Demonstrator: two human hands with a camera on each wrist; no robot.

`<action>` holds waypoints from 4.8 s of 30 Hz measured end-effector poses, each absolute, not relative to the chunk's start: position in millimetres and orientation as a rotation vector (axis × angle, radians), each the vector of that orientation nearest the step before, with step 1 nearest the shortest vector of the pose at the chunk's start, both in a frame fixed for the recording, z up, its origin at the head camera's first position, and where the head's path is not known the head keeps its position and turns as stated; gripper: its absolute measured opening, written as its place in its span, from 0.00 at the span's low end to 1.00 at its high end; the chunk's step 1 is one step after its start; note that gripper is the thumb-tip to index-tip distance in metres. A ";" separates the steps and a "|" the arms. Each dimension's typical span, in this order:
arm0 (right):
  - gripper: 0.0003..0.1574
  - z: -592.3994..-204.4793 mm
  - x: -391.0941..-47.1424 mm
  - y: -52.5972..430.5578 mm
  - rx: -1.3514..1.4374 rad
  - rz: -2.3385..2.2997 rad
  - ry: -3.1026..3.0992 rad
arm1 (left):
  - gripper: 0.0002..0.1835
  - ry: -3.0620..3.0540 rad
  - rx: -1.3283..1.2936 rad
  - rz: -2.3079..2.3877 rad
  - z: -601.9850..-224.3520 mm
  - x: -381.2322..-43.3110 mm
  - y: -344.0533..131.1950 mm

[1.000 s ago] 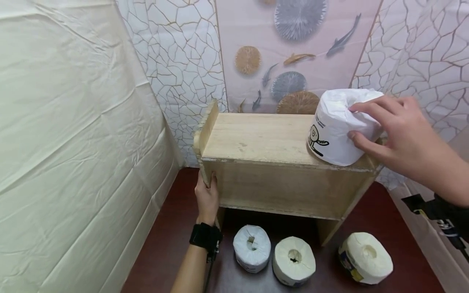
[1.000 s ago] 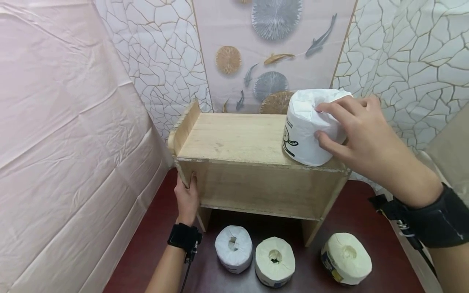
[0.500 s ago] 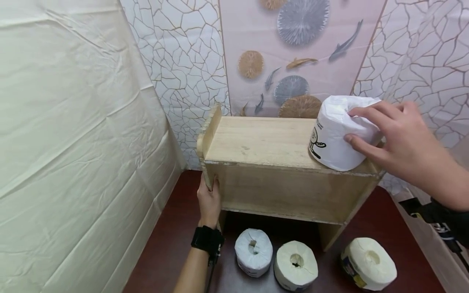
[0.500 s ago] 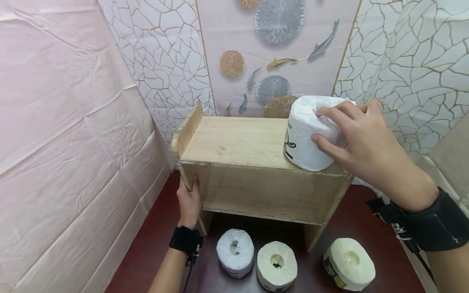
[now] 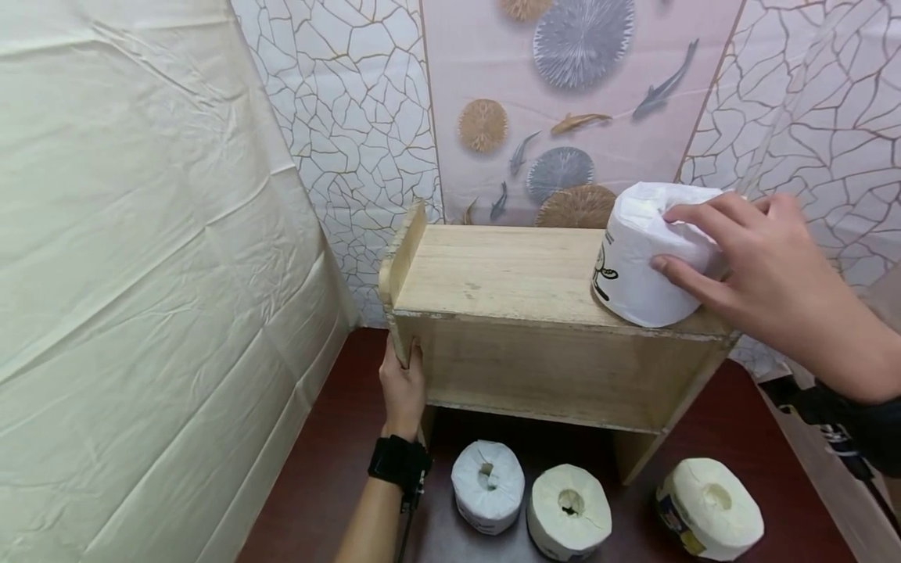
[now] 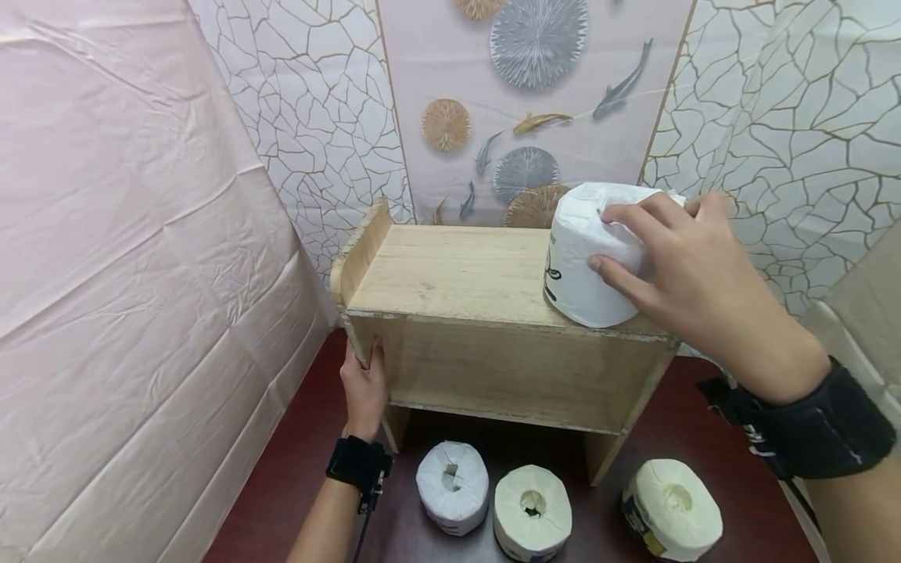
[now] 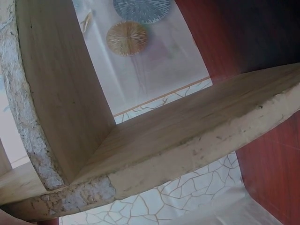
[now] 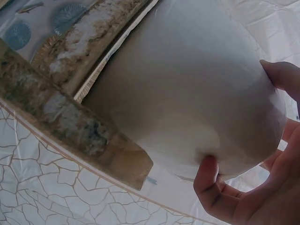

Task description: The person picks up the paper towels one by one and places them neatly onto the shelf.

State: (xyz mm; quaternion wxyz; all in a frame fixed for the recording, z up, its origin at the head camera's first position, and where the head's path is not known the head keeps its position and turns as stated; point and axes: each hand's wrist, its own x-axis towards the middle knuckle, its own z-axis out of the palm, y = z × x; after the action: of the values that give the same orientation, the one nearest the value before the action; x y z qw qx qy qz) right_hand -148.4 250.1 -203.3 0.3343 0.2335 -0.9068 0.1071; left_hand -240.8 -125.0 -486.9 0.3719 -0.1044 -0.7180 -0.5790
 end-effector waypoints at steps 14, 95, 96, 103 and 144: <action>0.28 -206.4 -151.9 245.5 0.536 0.240 -2.360 | 0.26 -1.844 -0.271 -1.483 -484.8 -240.5 -124.7; 0.33 -220.2 -171.0 315.7 1.071 0.609 -2.237 | 0.26 -1.837 -0.213 -1.502 -487.8 -238.6 -120.7; 0.34 -219.2 -172.1 315.3 1.072 0.607 -2.241 | 0.26 -1.841 -0.204 -1.510 -486.8 -239.1 -120.5; 0.40 -220.1 -173.3 312.9 0.981 0.611 -2.319 | 0.25 -1.843 -0.234 -1.473 -490.0 -239.7 -122.3; 0.35 -195.4 -187.6 309.3 1.125 0.410 -2.330 | 0.26 -1.834 -0.227 -1.478 -488.2 -238.3 -119.4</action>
State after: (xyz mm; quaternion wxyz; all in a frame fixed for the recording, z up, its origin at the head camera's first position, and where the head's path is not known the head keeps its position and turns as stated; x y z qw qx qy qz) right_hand -187.6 309.3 -195.4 0.2580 0.4149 -0.8593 0.1513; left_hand -238.3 -119.4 -488.2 0.3782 -0.0887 -0.7175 -0.5782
